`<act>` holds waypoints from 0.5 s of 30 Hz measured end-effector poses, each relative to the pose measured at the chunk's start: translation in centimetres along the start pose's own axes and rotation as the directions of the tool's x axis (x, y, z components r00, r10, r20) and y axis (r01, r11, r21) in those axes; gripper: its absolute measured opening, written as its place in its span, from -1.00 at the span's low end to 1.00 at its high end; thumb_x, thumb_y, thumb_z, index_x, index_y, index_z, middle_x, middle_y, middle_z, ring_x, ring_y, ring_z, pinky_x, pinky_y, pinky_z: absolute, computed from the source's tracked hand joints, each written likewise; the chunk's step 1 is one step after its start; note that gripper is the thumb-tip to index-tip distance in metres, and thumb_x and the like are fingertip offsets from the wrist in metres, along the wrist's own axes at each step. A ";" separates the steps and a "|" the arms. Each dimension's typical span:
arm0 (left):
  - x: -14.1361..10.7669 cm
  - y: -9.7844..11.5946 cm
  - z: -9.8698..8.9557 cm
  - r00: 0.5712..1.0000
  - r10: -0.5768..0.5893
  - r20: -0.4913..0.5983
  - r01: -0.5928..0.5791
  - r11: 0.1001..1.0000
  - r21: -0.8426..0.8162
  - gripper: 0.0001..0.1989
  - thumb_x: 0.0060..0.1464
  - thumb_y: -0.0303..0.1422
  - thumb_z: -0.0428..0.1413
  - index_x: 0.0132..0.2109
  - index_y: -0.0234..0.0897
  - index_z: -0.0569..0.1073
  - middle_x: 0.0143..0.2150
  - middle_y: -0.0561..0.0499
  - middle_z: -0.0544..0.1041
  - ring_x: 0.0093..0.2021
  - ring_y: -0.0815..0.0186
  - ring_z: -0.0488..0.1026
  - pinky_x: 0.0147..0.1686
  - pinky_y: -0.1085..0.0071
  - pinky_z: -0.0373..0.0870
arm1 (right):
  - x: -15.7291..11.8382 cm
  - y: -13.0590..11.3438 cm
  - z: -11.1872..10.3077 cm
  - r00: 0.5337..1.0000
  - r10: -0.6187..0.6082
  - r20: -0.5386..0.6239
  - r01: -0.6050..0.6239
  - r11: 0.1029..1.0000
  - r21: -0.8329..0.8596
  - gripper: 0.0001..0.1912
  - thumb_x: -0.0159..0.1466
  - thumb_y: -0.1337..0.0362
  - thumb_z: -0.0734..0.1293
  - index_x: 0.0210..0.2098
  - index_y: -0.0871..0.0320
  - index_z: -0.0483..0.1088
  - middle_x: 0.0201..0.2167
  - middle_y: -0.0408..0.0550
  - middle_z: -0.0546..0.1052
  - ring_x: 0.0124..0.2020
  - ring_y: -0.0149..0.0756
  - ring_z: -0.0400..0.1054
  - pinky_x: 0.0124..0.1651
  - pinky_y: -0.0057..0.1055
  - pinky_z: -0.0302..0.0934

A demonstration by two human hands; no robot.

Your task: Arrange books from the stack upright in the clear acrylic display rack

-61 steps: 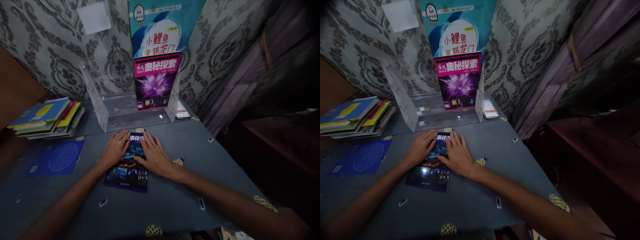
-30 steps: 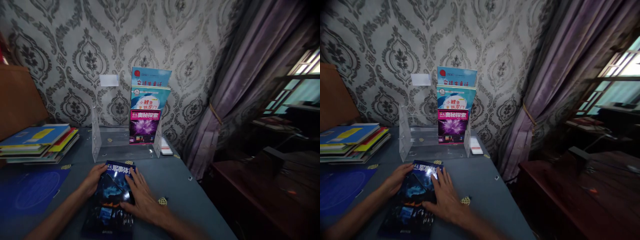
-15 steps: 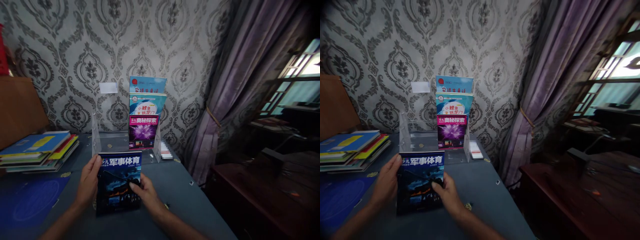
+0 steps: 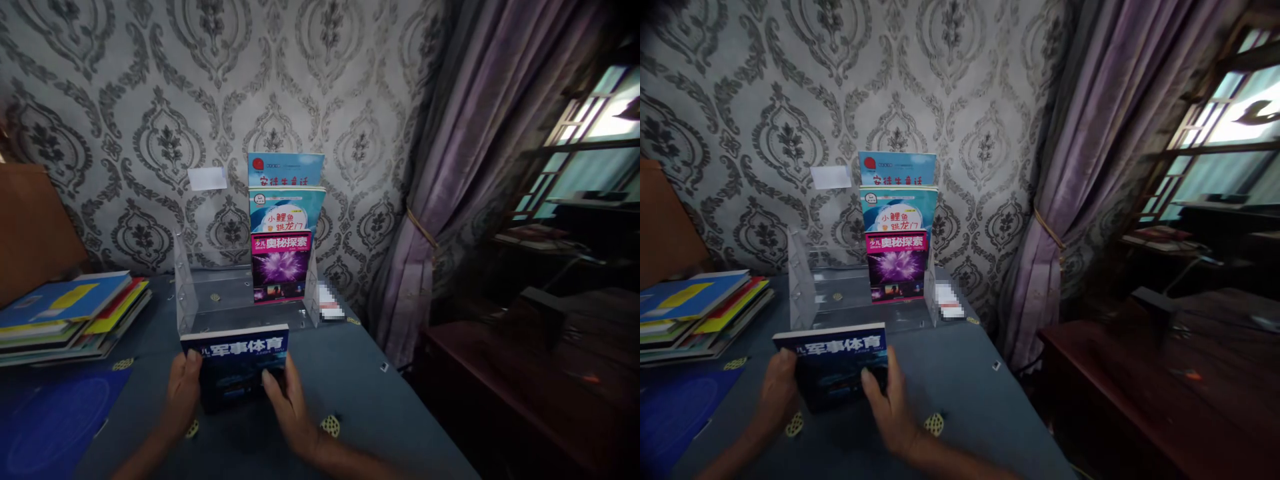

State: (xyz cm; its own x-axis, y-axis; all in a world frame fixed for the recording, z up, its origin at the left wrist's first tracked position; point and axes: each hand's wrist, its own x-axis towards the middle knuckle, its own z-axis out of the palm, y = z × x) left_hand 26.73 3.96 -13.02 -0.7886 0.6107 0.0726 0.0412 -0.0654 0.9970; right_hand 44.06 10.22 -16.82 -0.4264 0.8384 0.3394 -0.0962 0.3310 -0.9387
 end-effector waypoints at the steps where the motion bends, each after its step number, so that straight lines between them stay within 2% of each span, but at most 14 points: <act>1: 0.0 -0.6 -0.1 1.000 -0.016 -0.007 0.016 1.000 -0.001 -0.48 -0.23 0.21 0.21 -0.39 -0.16 0.47 -0.42 -0.02 0.57 -0.25 0.04 0.53 -0.34 0.27 0.50 | -0.1 0.2 0.0 1.000 0.009 0.005 -0.009 1.000 -0.011 -0.27 0.33 -0.20 0.21 0.34 0.05 0.19 0.13 0.08 0.49 0.25 -0.03 0.30 0.27 -0.09 0.23; 5: -0.1 -2.1 -0.2 0.999 -0.045 0.018 0.045 0.999 -0.009 -0.48 -0.31 0.14 0.28 -0.31 -0.15 0.50 -0.39 0.00 0.59 -0.17 -0.01 0.55 -0.23 0.23 0.54 | -0.5 0.4 -0.5 0.998 0.042 0.041 -0.040 0.998 -0.041 -0.26 0.31 -0.20 0.23 0.36 0.01 0.17 0.16 0.07 0.48 0.29 0.00 0.26 0.30 -0.05 0.21; 10: 0.0 -2.8 -0.6 0.999 -0.009 0.041 0.008 0.999 0.039 -0.49 -0.36 0.07 0.31 -0.30 -0.15 0.51 -0.38 -0.02 0.60 -0.12 -0.08 0.55 -0.10 0.16 0.53 | -0.9 0.4 -1.3 0.992 0.100 0.072 -0.096 0.994 -0.046 -0.27 0.29 -0.14 0.29 0.36 -0.01 0.19 0.22 0.06 0.44 0.33 0.02 0.21 0.33 -0.02 0.16; 15: 0.5 -3.3 -0.8 0.999 -0.036 0.037 0.032 0.995 0.090 -0.58 -0.38 0.03 0.29 -0.37 -0.10 0.48 -0.41 -0.01 0.60 -0.17 -0.09 0.55 -0.18 0.15 0.53 | -1.1 0.9 -1.8 0.986 0.122 0.115 -0.115 0.991 -0.066 -0.29 0.30 -0.13 0.30 0.36 -0.04 0.19 0.26 0.03 0.41 0.37 0.00 0.16 0.36 -0.03 0.13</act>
State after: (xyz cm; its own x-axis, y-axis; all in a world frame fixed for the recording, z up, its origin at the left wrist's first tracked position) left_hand 25.71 3.81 -16.33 -0.7660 0.6417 0.0378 0.0710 0.0259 0.9971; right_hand 46.07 10.37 -17.93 -0.5359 0.8171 0.2126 0.0136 0.2602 -0.9655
